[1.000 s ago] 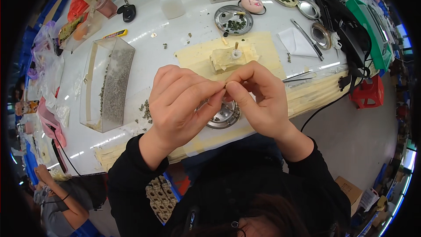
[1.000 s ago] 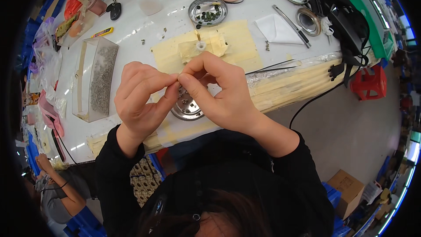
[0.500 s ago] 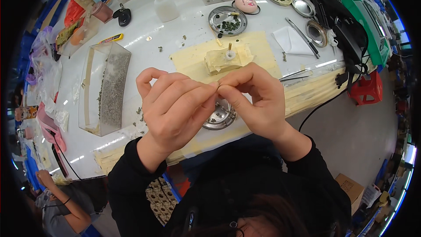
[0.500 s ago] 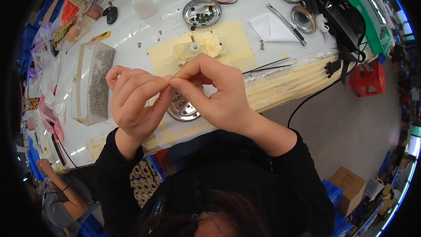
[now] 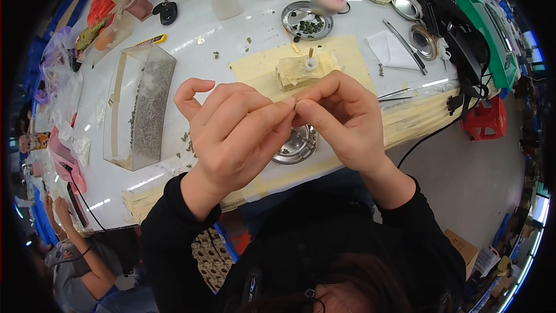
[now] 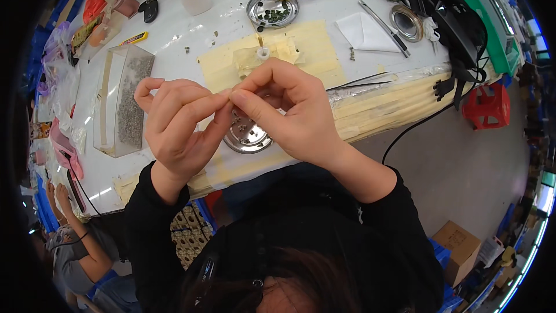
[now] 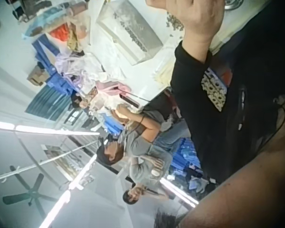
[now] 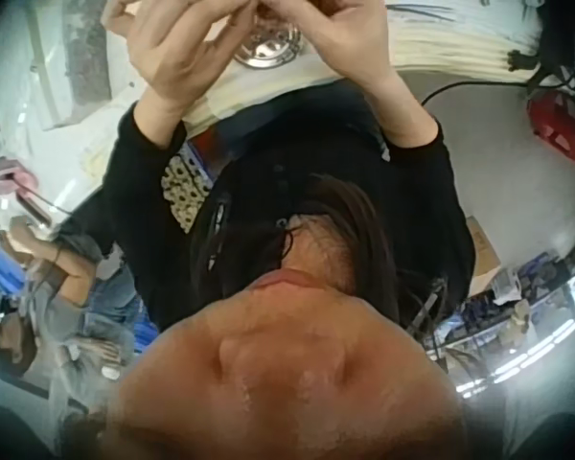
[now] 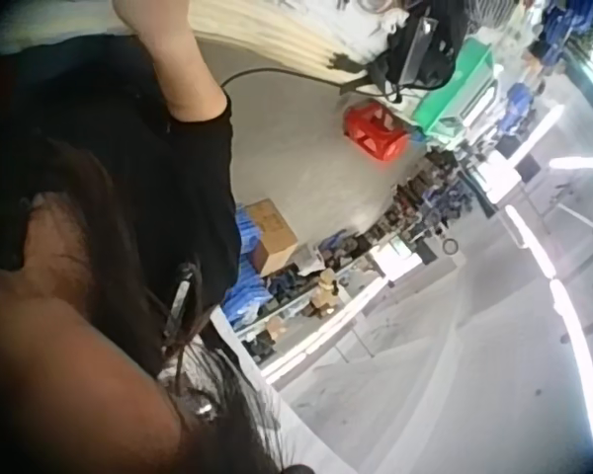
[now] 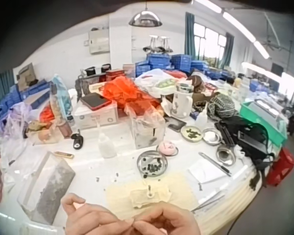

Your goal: Assembling small pins or components into a base plate at a factory workbench.

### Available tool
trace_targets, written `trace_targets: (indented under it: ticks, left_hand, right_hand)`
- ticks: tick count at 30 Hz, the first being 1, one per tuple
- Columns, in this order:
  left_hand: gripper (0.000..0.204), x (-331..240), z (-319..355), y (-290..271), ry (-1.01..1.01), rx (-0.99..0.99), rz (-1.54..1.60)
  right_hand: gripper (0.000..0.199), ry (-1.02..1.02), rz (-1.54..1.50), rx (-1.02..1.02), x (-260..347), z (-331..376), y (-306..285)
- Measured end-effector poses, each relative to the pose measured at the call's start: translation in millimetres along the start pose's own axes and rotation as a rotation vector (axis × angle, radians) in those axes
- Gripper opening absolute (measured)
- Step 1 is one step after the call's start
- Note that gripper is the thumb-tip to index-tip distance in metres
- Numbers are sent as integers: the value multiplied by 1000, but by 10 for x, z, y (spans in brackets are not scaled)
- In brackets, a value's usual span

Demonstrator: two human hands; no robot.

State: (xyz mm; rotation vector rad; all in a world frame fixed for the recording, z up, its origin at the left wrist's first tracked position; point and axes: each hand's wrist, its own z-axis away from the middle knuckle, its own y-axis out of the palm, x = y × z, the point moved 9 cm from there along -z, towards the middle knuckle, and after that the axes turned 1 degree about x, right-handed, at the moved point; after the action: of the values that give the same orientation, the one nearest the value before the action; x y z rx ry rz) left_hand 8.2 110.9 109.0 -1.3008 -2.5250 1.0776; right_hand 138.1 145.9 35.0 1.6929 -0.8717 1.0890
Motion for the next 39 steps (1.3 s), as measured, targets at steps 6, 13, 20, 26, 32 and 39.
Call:
trace_targets:
  ticks: [6,13,20,26,32,39]
  left_hand:
    - [27,175,44,47,-107,-23,304]
    - [26,94,31,33,-92,-4,128]
    - [25,63,19,1,-66,-15,76]
    - [23,168,44,41,-129,-30,251]
    - [23,99,23,29,-87,-19,104]
    - [23,106,33,27,-80,-18,195]
  right_hand:
    - [9,278,-222,103,-143,-23,22]
    - [10,81,-194,16,-65,1,16]
    - [10,-104,116,-15,67,6,45]
    - [14,296,-302,48,-205,8,74]
    - [12,212,-317,24,-208,15,58]
    - [10,233,-322,76,-169,7,72]
